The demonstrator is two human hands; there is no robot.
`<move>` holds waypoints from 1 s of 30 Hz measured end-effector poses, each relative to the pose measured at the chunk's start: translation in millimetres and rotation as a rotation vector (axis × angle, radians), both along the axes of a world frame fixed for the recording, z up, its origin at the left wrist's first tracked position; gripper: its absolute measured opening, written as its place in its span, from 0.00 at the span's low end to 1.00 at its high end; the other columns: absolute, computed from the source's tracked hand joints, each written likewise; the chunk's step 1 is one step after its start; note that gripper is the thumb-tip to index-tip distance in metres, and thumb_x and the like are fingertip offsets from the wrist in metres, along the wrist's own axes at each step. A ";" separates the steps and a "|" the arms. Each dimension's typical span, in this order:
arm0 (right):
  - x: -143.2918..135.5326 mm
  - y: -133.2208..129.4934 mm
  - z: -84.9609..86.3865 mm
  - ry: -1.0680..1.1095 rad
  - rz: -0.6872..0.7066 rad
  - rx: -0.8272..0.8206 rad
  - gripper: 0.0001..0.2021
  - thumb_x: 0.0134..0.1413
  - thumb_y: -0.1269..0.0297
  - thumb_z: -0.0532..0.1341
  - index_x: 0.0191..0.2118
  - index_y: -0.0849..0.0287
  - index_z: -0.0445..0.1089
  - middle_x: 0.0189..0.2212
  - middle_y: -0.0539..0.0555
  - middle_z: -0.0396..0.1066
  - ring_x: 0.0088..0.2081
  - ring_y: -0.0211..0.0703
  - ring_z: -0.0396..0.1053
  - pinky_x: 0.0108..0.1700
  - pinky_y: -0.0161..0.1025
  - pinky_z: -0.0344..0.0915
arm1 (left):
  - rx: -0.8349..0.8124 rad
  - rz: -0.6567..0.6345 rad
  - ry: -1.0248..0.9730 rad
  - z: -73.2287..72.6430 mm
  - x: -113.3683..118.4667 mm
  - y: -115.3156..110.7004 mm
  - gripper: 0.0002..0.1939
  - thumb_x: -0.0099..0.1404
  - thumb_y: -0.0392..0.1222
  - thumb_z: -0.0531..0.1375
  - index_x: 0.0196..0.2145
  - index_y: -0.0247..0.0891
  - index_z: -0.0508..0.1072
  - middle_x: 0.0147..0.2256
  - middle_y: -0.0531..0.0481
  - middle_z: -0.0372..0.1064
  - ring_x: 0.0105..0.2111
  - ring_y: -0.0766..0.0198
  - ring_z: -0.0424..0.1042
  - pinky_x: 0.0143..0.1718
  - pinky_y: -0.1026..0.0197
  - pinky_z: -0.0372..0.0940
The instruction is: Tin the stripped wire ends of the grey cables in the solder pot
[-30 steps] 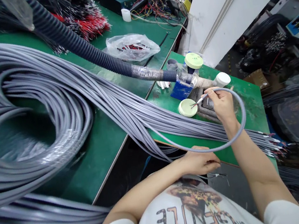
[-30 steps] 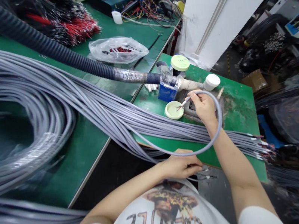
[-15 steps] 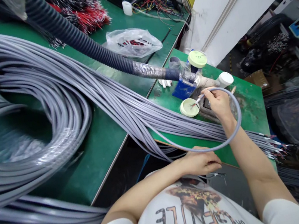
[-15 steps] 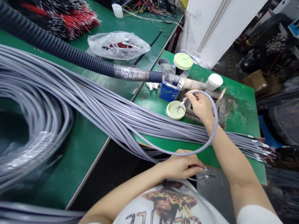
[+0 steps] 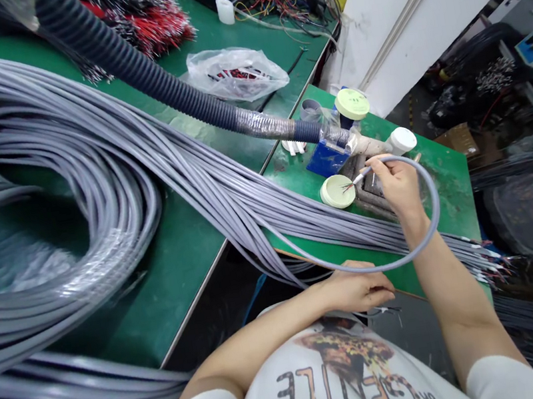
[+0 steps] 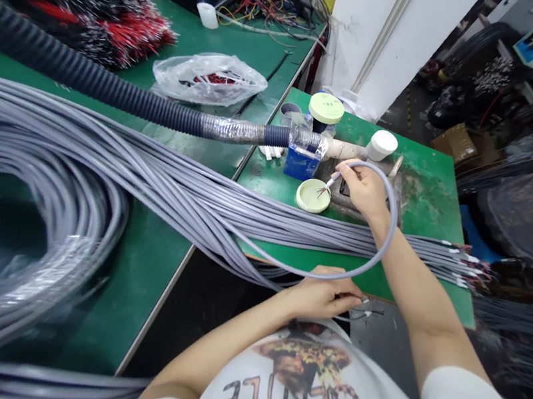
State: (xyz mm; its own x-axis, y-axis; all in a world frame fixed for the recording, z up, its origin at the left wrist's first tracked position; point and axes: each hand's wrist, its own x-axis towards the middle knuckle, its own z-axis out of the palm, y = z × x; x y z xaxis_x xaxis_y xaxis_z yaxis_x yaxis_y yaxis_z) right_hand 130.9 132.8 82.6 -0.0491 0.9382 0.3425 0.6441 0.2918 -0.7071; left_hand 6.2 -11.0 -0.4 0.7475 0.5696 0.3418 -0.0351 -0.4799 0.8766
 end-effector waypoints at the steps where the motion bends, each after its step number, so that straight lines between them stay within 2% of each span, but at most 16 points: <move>1: 3.7 -3.5 4.1 -0.001 -0.010 0.023 0.13 0.59 0.55 0.57 0.35 0.58 0.75 0.30 0.52 0.77 0.34 0.44 0.73 0.41 0.42 0.67 | 0.010 0.001 -0.006 0.1 -0.2 0.1 0.13 0.67 0.46 0.55 0.40 0.40 0.77 0.35 0.49 0.76 0.37 0.64 0.72 0.40 0.67 0.62; 4: 21.5 -12.3 14.5 -0.009 -0.075 0.101 0.13 0.60 0.56 0.57 0.35 0.57 0.75 0.30 0.52 0.77 0.35 0.45 0.74 0.42 0.43 0.67 | 0.028 0.009 -0.011 0.8 -1.2 -0.1 0.13 0.67 0.46 0.55 0.39 0.39 0.77 0.33 0.48 0.76 0.35 0.64 0.72 0.38 0.66 0.62; 7: 46.2 -14.3 17.0 -0.034 -0.158 0.175 0.13 0.60 0.57 0.56 0.34 0.57 0.75 0.30 0.52 0.76 0.36 0.45 0.73 0.45 0.45 0.67 | -0.025 0.011 0.001 2.0 -2.3 -0.7 0.13 0.67 0.47 0.55 0.39 0.40 0.77 0.33 0.49 0.76 0.35 0.65 0.72 0.36 0.67 0.61; 10: 71.0 -8.2 10.5 -0.048 -0.240 0.209 0.12 0.60 0.59 0.56 0.32 0.58 0.74 0.29 0.52 0.75 0.36 0.45 0.72 0.46 0.45 0.66 | -0.044 -0.012 -0.011 3.6 -2.5 0.1 0.13 0.67 0.46 0.55 0.38 0.40 0.77 0.33 0.48 0.76 0.34 0.65 0.72 0.35 0.67 0.61; 16: 105.8 9.9 -11.9 0.006 -0.361 0.188 0.13 0.57 0.58 0.57 0.30 0.60 0.73 0.26 0.52 0.74 0.32 0.43 0.72 0.39 0.41 0.68 | -0.014 -0.011 -0.035 5.8 -1.7 1.4 0.13 0.67 0.45 0.54 0.36 0.38 0.78 0.30 0.47 0.76 0.31 0.64 0.71 0.35 0.65 0.61; 24: 129.3 22.7 -33.8 -0.075 -0.419 0.148 0.14 0.56 0.57 0.57 0.30 0.62 0.74 0.25 0.53 0.74 0.30 0.43 0.71 0.36 0.39 0.66 | -0.007 -0.016 -0.016 6.6 -2.9 1.2 0.14 0.67 0.44 0.54 0.37 0.38 0.77 0.31 0.47 0.77 0.32 0.64 0.70 0.35 0.65 0.61; 30: 130.7 29.3 -36.2 -0.043 -0.383 0.112 0.15 0.56 0.56 0.56 0.31 0.62 0.73 0.25 0.53 0.75 0.31 0.43 0.72 0.38 0.39 0.67 | -0.016 -0.019 -0.008 7.1 -3.7 1.5 0.14 0.68 0.45 0.53 0.38 0.38 0.77 0.32 0.47 0.77 0.32 0.64 0.71 0.35 0.65 0.61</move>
